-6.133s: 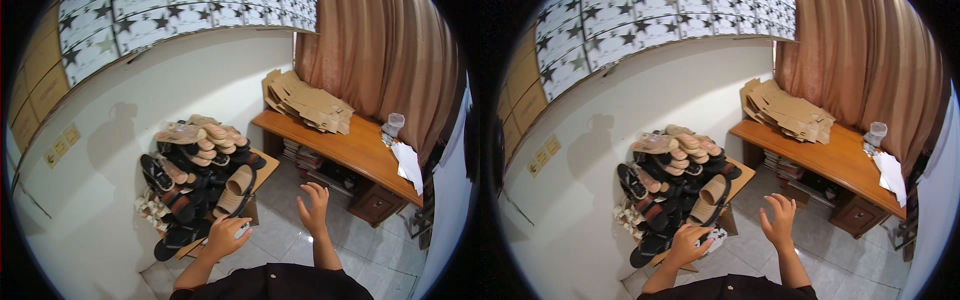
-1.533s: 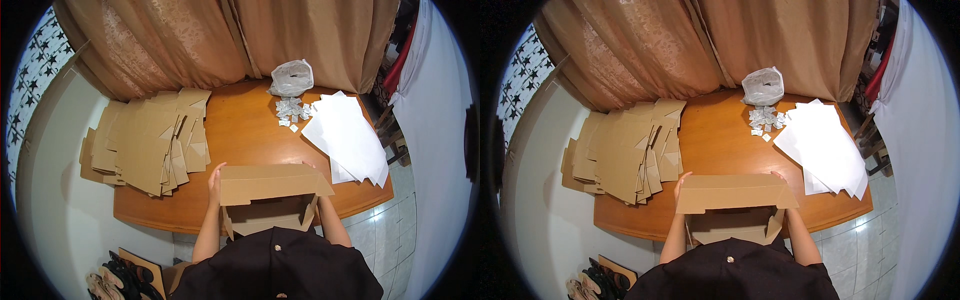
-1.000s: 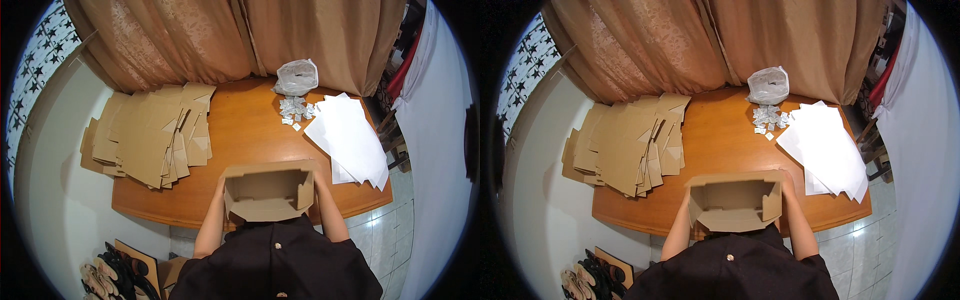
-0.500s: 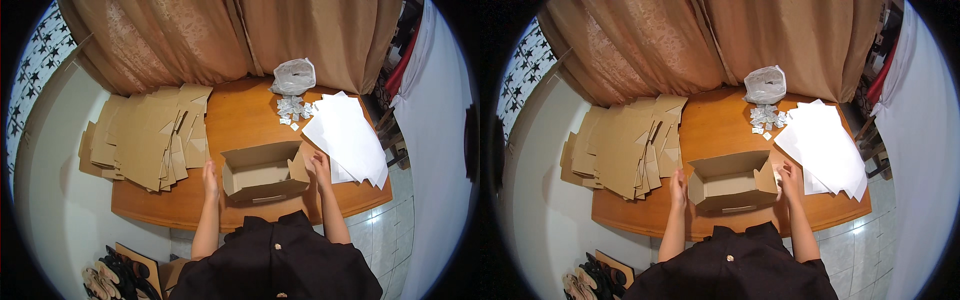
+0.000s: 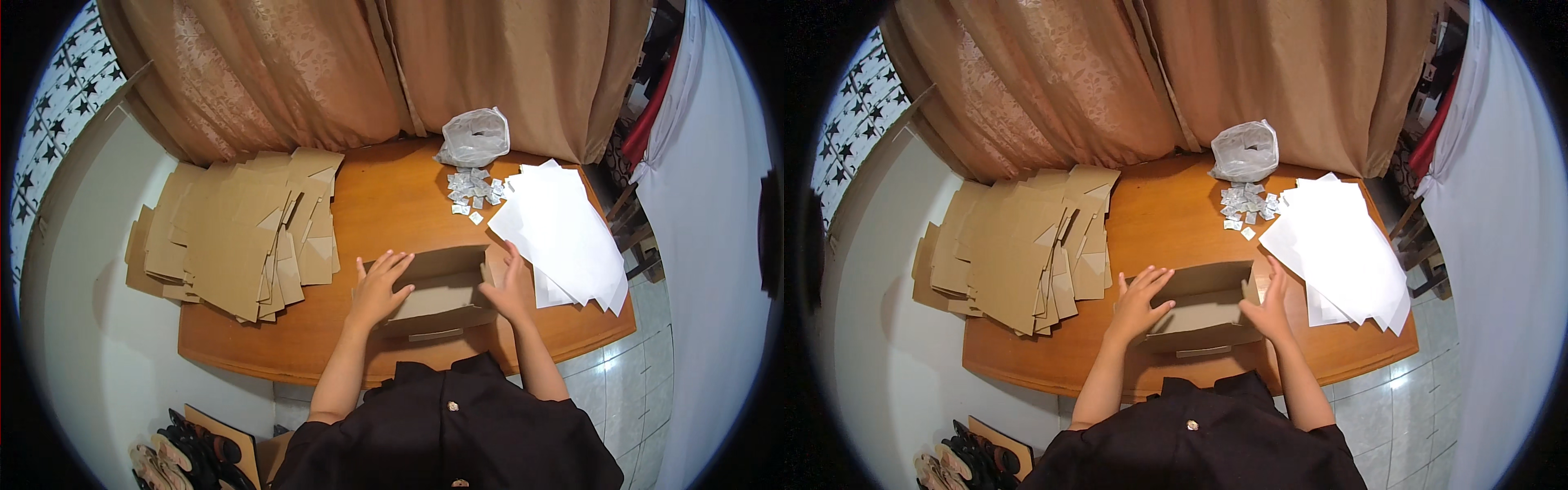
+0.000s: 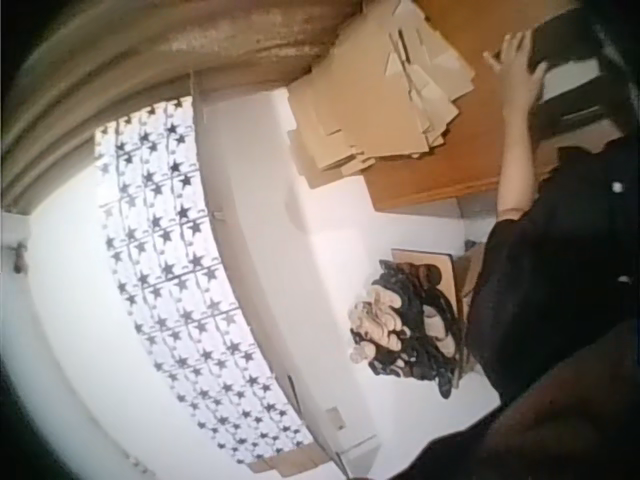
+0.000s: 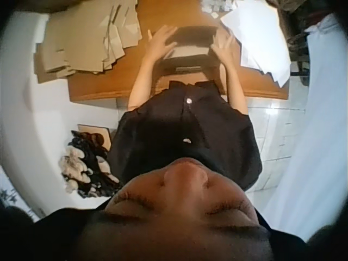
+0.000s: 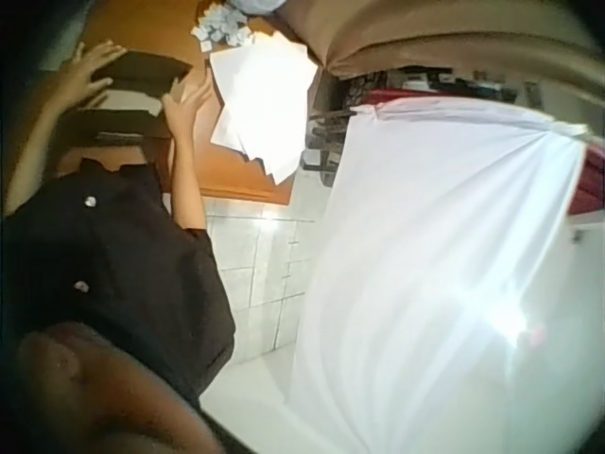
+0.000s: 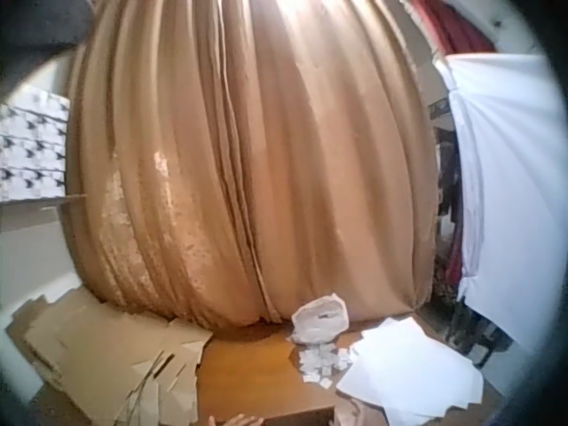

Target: Folding cardboard sheets into shoe boxes, inserting tissue paper, and stacking them on a shelf.

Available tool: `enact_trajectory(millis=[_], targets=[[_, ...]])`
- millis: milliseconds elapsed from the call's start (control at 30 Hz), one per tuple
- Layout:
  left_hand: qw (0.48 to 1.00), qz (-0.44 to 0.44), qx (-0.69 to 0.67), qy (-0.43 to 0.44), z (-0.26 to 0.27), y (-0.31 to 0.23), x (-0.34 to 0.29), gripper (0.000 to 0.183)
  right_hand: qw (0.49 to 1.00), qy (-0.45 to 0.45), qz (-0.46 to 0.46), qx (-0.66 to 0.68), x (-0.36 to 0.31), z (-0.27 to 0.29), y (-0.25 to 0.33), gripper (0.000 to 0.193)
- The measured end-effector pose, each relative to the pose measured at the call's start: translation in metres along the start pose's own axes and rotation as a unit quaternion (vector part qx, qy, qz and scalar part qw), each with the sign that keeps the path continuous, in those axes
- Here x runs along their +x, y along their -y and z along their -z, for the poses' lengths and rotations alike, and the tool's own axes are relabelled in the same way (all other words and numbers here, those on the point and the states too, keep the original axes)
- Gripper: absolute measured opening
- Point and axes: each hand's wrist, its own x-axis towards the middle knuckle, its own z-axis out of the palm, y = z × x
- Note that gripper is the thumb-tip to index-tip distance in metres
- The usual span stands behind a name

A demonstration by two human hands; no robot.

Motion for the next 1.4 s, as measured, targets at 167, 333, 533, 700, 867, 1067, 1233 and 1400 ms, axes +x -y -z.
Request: enact_trajectory(millis=[167,333,533,700,867,1067,1233,1400], targets=[[0.998,0.008,-0.011,0.056,0.008,0.005,-0.012,0.031,0.969,-0.111,-0.123,0.181,-0.007,0.022,-0.008,0.066],[0.981,0.038,-0.064,0.181,-0.009,0.016,-0.031,0.027,0.913,-0.006,-0.184,0.365,-0.006,0.020,-0.022,0.025],[0.991,-0.008,-0.061,0.120,-0.006,0.009,-0.036,0.027,0.992,0.103,-0.012,-0.065,0.001,0.008,-0.017,0.046],[0.997,-0.053,-0.044,-0.023,0.034,0.000,-0.039,0.026,0.974,0.097,-0.060,-0.198,0.005,0.006,0.001,0.069],[0.976,0.052,-0.060,-0.203,0.046,0.028,-0.051,0.030,0.950,0.079,-0.042,-0.300,0.003,0.009,0.014,0.074],[0.973,0.129,-0.134,-0.138,0.017,0.051,-0.063,0.044,0.999,0.037,-0.032,-0.022,0.000,-0.005,-0.035,0.052],[0.912,0.182,-0.348,-0.117,-0.015,0.071,-0.067,0.054,0.992,0.100,0.013,0.082,-0.011,0.021,-0.011,0.025],[0.901,0.186,-0.389,-0.050,-0.027,0.063,-0.054,0.063,0.967,0.238,0.060,0.072,-0.030,0.034,-0.001,0.022]])
